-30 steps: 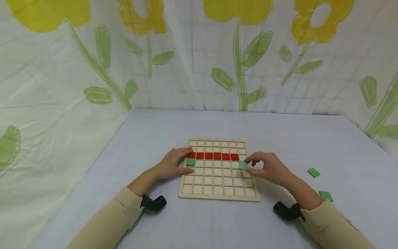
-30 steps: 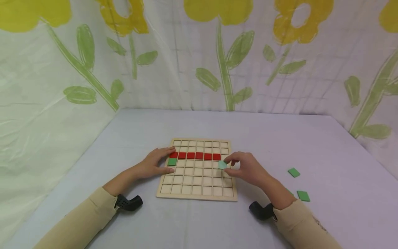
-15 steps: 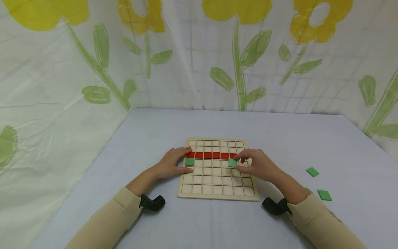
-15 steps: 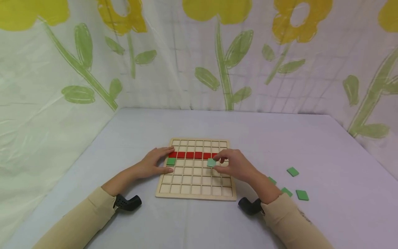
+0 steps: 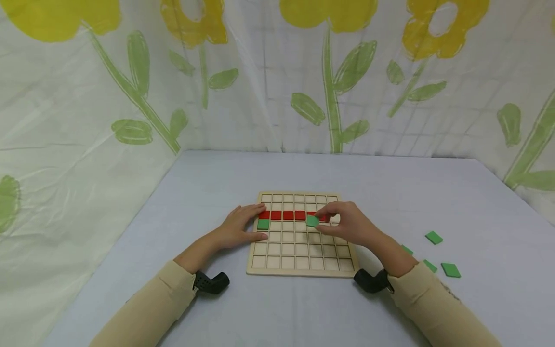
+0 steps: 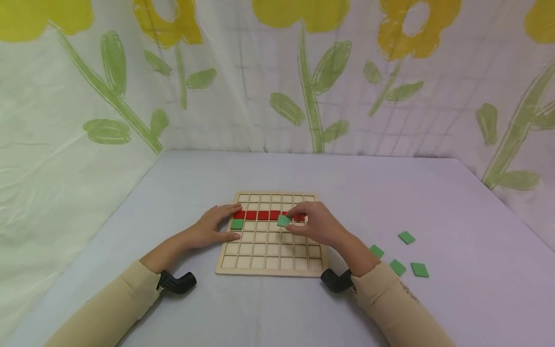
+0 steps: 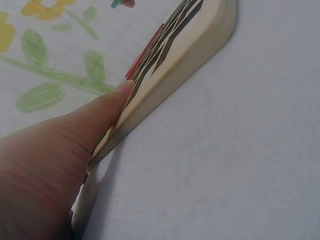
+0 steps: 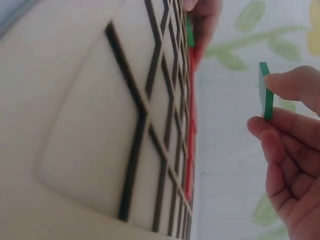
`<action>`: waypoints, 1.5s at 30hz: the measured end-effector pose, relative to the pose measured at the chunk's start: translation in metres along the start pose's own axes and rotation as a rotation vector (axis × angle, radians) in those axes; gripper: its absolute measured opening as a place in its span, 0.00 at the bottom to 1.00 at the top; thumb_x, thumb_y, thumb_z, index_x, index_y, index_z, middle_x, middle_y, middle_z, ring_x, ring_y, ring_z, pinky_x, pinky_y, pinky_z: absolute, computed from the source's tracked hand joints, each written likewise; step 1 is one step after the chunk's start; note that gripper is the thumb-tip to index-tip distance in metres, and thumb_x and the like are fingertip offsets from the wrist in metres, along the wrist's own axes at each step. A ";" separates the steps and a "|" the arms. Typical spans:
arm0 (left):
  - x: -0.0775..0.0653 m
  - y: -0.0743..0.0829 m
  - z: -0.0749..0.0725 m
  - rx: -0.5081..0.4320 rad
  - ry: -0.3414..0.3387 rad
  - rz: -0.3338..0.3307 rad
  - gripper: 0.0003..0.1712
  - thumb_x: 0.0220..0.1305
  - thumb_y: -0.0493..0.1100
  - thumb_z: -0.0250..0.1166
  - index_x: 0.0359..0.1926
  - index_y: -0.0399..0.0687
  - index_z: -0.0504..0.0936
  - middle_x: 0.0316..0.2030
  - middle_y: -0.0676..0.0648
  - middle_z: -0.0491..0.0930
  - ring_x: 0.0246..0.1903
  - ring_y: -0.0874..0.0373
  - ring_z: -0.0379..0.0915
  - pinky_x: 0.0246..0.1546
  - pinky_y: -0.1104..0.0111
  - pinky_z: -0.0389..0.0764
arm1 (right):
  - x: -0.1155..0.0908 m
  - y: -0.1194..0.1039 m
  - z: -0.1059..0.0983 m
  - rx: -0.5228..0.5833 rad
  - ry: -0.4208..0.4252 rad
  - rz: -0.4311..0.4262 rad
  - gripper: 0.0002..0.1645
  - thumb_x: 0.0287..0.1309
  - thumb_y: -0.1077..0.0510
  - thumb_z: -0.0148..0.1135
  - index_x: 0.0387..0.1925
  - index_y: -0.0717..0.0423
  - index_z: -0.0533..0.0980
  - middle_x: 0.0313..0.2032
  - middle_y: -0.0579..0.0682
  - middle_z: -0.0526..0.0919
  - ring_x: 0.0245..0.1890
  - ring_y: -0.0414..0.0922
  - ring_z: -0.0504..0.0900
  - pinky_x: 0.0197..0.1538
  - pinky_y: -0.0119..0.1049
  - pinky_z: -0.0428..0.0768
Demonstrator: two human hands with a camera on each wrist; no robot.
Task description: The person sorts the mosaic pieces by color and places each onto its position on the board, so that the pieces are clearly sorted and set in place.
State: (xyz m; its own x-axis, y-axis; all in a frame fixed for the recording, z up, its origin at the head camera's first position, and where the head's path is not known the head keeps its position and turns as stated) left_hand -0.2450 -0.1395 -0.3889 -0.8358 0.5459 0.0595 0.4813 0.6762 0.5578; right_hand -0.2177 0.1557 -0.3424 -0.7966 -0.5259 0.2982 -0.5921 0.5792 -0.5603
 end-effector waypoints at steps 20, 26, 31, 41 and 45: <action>0.000 0.001 -0.002 0.004 -0.005 0.002 0.45 0.57 0.57 0.65 0.69 0.44 0.59 0.70 0.44 0.57 0.71 0.46 0.47 0.71 0.47 0.39 | 0.037 -0.020 0.019 0.052 -0.065 0.040 0.13 0.50 0.58 0.68 0.39 0.59 0.82 0.32 0.48 0.83 0.31 0.40 0.76 0.36 0.32 0.78; 0.000 -0.001 -0.001 -0.003 -0.006 -0.001 0.45 0.57 0.58 0.65 0.69 0.44 0.58 0.70 0.45 0.56 0.71 0.46 0.47 0.71 0.47 0.38 | 0.051 -0.026 0.030 0.049 -0.113 0.041 0.14 0.50 0.58 0.68 0.40 0.60 0.82 0.33 0.50 0.84 0.28 0.38 0.76 0.34 0.28 0.77; 0.000 -0.003 -0.001 -0.004 -0.003 0.004 0.45 0.57 0.58 0.64 0.69 0.44 0.58 0.70 0.44 0.56 0.71 0.46 0.47 0.71 0.47 0.38 | 0.061 -0.030 0.038 0.074 -0.172 0.080 0.16 0.52 0.57 0.67 0.42 0.61 0.81 0.34 0.51 0.84 0.28 0.37 0.77 0.33 0.27 0.78; -0.001 0.000 -0.002 -0.012 0.001 0.013 0.44 0.57 0.57 0.64 0.69 0.43 0.59 0.70 0.44 0.57 0.70 0.45 0.48 0.70 0.45 0.39 | 0.069 -0.028 0.049 0.077 -0.223 0.140 0.15 0.52 0.57 0.67 0.41 0.60 0.82 0.34 0.50 0.84 0.30 0.37 0.78 0.35 0.27 0.78; -0.001 -0.001 -0.003 -0.013 0.001 0.011 0.44 0.57 0.57 0.64 0.69 0.43 0.59 0.70 0.44 0.57 0.70 0.45 0.47 0.70 0.46 0.39 | 0.070 -0.024 0.053 0.077 -0.222 0.164 0.12 0.51 0.58 0.67 0.38 0.60 0.82 0.31 0.49 0.84 0.29 0.37 0.76 0.34 0.27 0.77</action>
Point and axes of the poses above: each hand's wrist, its own x-axis towards the middle knuckle, its own z-axis out of the palm, y = z × x, the point moved 1 cm from there along x, towards the middle knuckle
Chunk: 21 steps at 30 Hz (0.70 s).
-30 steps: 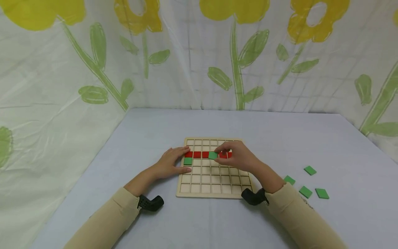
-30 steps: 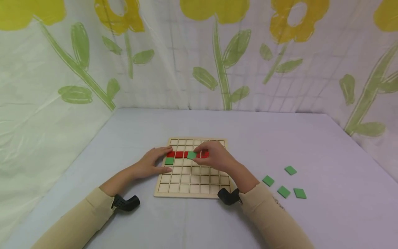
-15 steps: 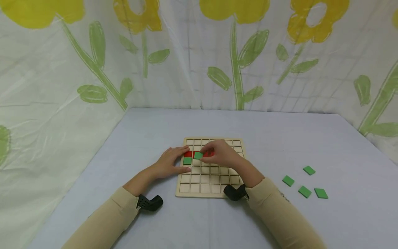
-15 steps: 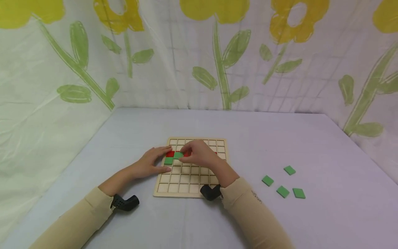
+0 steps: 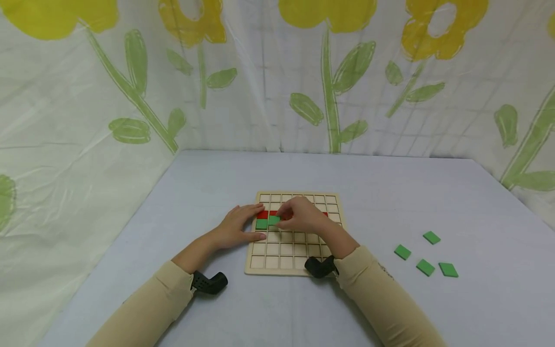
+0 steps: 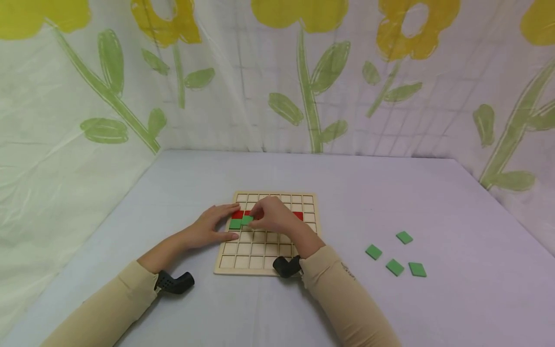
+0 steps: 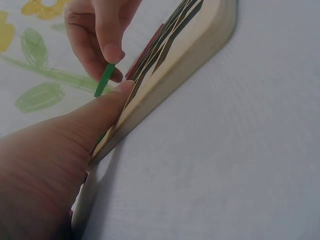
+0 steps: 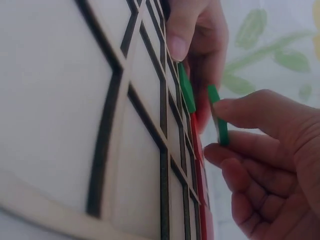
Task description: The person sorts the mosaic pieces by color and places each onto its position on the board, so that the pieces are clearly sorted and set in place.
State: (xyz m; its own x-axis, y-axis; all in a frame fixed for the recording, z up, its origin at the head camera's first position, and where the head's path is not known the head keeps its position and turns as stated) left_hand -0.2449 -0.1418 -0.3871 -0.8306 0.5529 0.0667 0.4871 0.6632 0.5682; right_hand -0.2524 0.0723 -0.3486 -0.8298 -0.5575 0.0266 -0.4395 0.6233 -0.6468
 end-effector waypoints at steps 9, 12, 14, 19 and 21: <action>0.000 0.002 0.000 -0.005 -0.002 -0.006 0.44 0.57 0.56 0.65 0.69 0.42 0.59 0.70 0.43 0.57 0.70 0.45 0.47 0.70 0.46 0.39 | 0.001 0.003 0.004 -0.012 -0.002 0.006 0.10 0.51 0.59 0.67 0.36 0.59 0.83 0.29 0.48 0.84 0.26 0.37 0.75 0.32 0.26 0.76; 0.000 0.003 0.000 0.000 -0.001 -0.004 0.44 0.57 0.56 0.65 0.69 0.42 0.59 0.69 0.43 0.57 0.70 0.45 0.47 0.70 0.46 0.39 | 0.001 0.003 0.005 -0.019 -0.006 0.009 0.11 0.51 0.59 0.68 0.37 0.60 0.83 0.30 0.48 0.84 0.27 0.37 0.75 0.33 0.26 0.76; 0.000 0.003 0.000 0.003 0.000 -0.001 0.44 0.57 0.56 0.65 0.69 0.42 0.59 0.69 0.43 0.58 0.70 0.45 0.48 0.70 0.46 0.39 | 0.001 0.003 0.006 -0.030 -0.005 0.006 0.11 0.51 0.59 0.68 0.37 0.60 0.83 0.30 0.49 0.84 0.28 0.37 0.75 0.33 0.26 0.76; 0.000 0.003 0.001 0.000 0.006 0.004 0.44 0.57 0.56 0.65 0.69 0.42 0.59 0.69 0.42 0.58 0.70 0.44 0.48 0.70 0.45 0.40 | 0.001 0.003 0.008 -0.080 0.003 -0.006 0.12 0.51 0.59 0.68 0.38 0.60 0.83 0.34 0.49 0.84 0.30 0.38 0.75 0.35 0.26 0.76; 0.000 0.003 0.001 -0.002 0.007 0.003 0.44 0.57 0.55 0.65 0.68 0.42 0.59 0.69 0.43 0.58 0.70 0.45 0.48 0.70 0.45 0.40 | 0.001 0.003 0.009 -0.091 0.005 -0.010 0.12 0.51 0.59 0.68 0.39 0.60 0.83 0.35 0.50 0.84 0.31 0.38 0.76 0.35 0.26 0.76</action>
Point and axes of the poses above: each hand's wrist, its own x-axis towards the middle knuckle, its own z-axis out of the palm, y = z × x, the point moved 1 cm from there along x, towards the middle knuckle
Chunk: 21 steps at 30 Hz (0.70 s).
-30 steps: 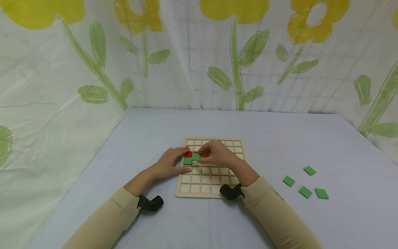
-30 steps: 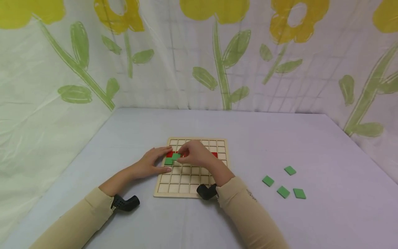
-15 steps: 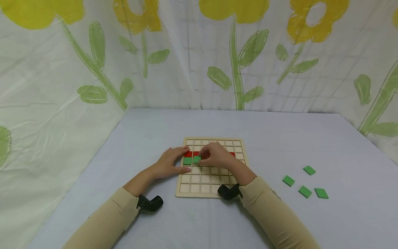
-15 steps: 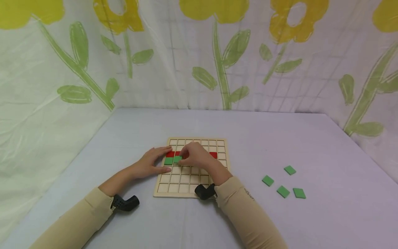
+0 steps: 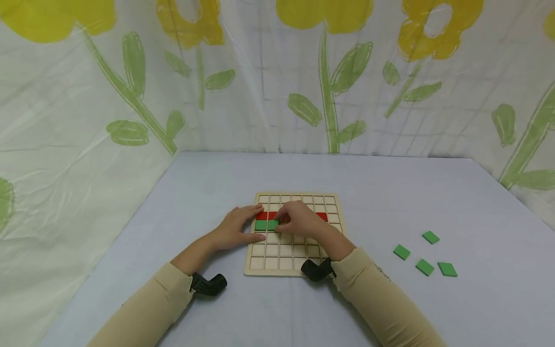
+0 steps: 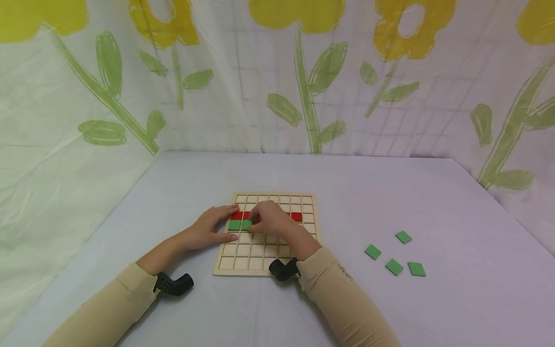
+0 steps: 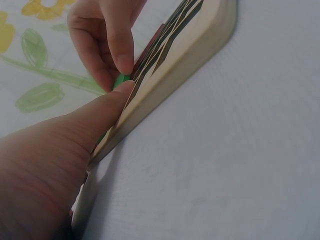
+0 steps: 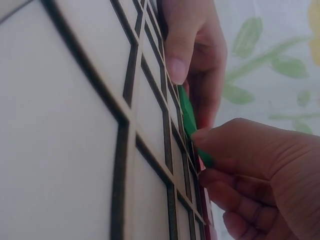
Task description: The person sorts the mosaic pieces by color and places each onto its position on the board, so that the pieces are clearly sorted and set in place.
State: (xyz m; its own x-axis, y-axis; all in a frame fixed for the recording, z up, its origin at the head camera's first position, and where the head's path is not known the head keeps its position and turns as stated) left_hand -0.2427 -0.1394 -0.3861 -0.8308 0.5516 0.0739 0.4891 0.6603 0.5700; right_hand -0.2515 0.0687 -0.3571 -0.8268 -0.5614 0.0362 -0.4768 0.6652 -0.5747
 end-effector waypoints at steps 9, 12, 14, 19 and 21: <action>0.000 -0.001 0.001 -0.004 0.000 -0.008 0.44 0.57 0.55 0.65 0.69 0.42 0.59 0.69 0.43 0.57 0.70 0.45 0.47 0.70 0.45 0.39 | 0.000 -0.001 0.001 -0.008 -0.005 -0.005 0.13 0.51 0.59 0.68 0.40 0.60 0.82 0.35 0.50 0.83 0.31 0.39 0.74 0.35 0.26 0.75; 0.000 -0.002 0.001 -0.003 -0.002 -0.013 0.44 0.57 0.56 0.65 0.69 0.42 0.59 0.69 0.43 0.57 0.70 0.45 0.47 0.70 0.46 0.39 | -0.001 -0.001 0.001 -0.007 -0.002 -0.010 0.13 0.50 0.60 0.68 0.40 0.61 0.82 0.35 0.50 0.83 0.31 0.39 0.75 0.35 0.27 0.76; 0.000 -0.001 0.001 -0.003 -0.003 -0.011 0.44 0.57 0.56 0.64 0.69 0.42 0.59 0.70 0.43 0.57 0.70 0.45 0.47 0.70 0.46 0.39 | -0.002 -0.002 0.000 -0.013 0.001 -0.012 0.14 0.50 0.60 0.69 0.39 0.61 0.82 0.35 0.50 0.83 0.31 0.39 0.76 0.36 0.27 0.76; 0.000 -0.002 0.003 -0.004 0.011 0.007 0.45 0.56 0.60 0.64 0.68 0.42 0.60 0.69 0.43 0.58 0.70 0.44 0.48 0.70 0.46 0.39 | -0.004 -0.002 -0.001 -0.008 0.007 -0.009 0.14 0.50 0.59 0.69 0.40 0.61 0.83 0.35 0.49 0.83 0.32 0.39 0.76 0.36 0.28 0.77; -0.001 -0.003 0.004 -0.005 0.022 0.014 0.46 0.55 0.62 0.64 0.68 0.42 0.61 0.69 0.42 0.58 0.69 0.43 0.49 0.70 0.46 0.40 | -0.006 -0.003 -0.001 0.001 0.006 -0.004 0.14 0.50 0.59 0.69 0.40 0.61 0.83 0.35 0.49 0.83 0.33 0.39 0.76 0.37 0.29 0.77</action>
Point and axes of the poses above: each hand's wrist, its own x-axis towards the middle knuckle, its own z-axis out of the palm, y = z × x, the point moved 1 cm from there along x, towards the middle knuckle
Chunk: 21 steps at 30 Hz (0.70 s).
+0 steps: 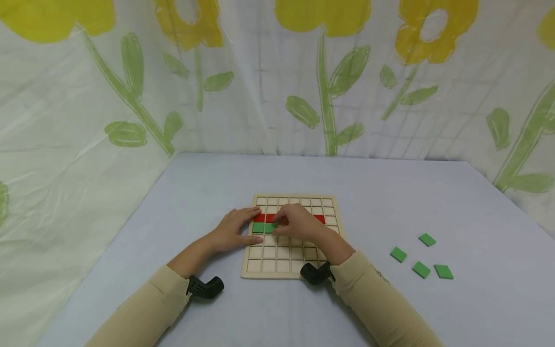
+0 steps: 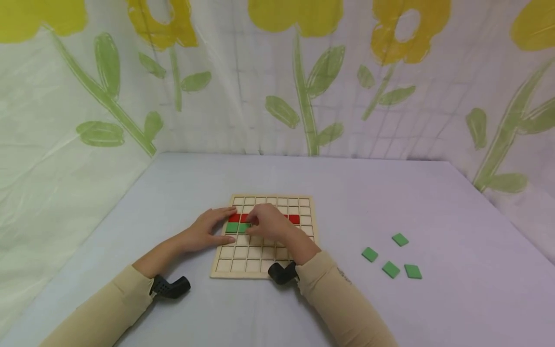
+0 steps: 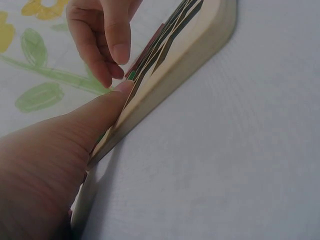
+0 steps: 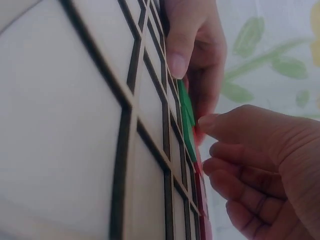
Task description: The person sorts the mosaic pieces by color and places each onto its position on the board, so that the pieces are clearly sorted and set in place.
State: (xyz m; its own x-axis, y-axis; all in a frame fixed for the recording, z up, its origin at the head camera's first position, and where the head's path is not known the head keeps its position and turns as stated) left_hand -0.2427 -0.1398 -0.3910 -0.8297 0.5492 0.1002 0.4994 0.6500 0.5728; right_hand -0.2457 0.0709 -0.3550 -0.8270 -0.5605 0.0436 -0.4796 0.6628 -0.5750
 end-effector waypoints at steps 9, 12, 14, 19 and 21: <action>-0.001 0.000 0.000 -0.005 -0.010 -0.013 0.45 0.56 0.59 0.64 0.69 0.43 0.59 0.70 0.44 0.57 0.70 0.45 0.47 0.71 0.47 0.38 | -0.014 -0.001 -0.005 0.014 0.011 -0.009 0.14 0.54 0.58 0.65 0.42 0.60 0.82 0.36 0.49 0.81 0.34 0.40 0.76 0.40 0.31 0.78; 0.000 0.000 0.000 -0.002 -0.022 -0.026 0.44 0.57 0.57 0.65 0.69 0.43 0.59 0.70 0.45 0.57 0.71 0.46 0.46 0.71 0.47 0.38 | -0.021 -0.001 -0.009 0.007 0.026 -0.032 0.14 0.54 0.57 0.65 0.42 0.60 0.82 0.35 0.49 0.81 0.36 0.41 0.77 0.43 0.34 0.79; 0.000 0.000 0.000 0.001 -0.025 -0.029 0.44 0.57 0.56 0.65 0.69 0.44 0.59 0.70 0.45 0.56 0.71 0.46 0.46 0.71 0.47 0.38 | -0.026 0.001 -0.011 -0.022 0.048 -0.062 0.14 0.54 0.56 0.66 0.41 0.59 0.82 0.34 0.48 0.81 0.36 0.41 0.78 0.43 0.34 0.80; 0.000 0.000 -0.001 0.007 -0.026 -0.032 0.45 0.57 0.57 0.65 0.69 0.44 0.58 0.70 0.46 0.56 0.71 0.47 0.46 0.71 0.48 0.37 | -0.040 0.008 -0.017 -0.064 0.102 -0.112 0.12 0.52 0.57 0.67 0.39 0.59 0.82 0.31 0.47 0.81 0.33 0.40 0.77 0.38 0.34 0.79; 0.000 0.000 -0.001 0.013 -0.026 -0.028 0.45 0.57 0.57 0.65 0.69 0.44 0.58 0.70 0.46 0.56 0.71 0.47 0.46 0.71 0.48 0.38 | -0.045 0.011 -0.020 -0.055 0.118 -0.115 0.12 0.52 0.57 0.67 0.39 0.59 0.82 0.31 0.47 0.81 0.32 0.40 0.77 0.38 0.34 0.79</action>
State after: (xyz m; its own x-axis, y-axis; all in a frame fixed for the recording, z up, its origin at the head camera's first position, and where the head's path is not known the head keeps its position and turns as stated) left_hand -0.2434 -0.1403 -0.3902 -0.8368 0.5438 0.0634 0.4794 0.6719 0.5645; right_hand -0.2193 0.1137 -0.3474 -0.7929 -0.5742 0.2038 -0.5856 0.6258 -0.5152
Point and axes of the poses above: each hand's wrist, its own x-axis towards the middle knuckle, its own z-axis out of the palm, y = z × x, the point moved 1 cm from there along x, towards the middle knuckle
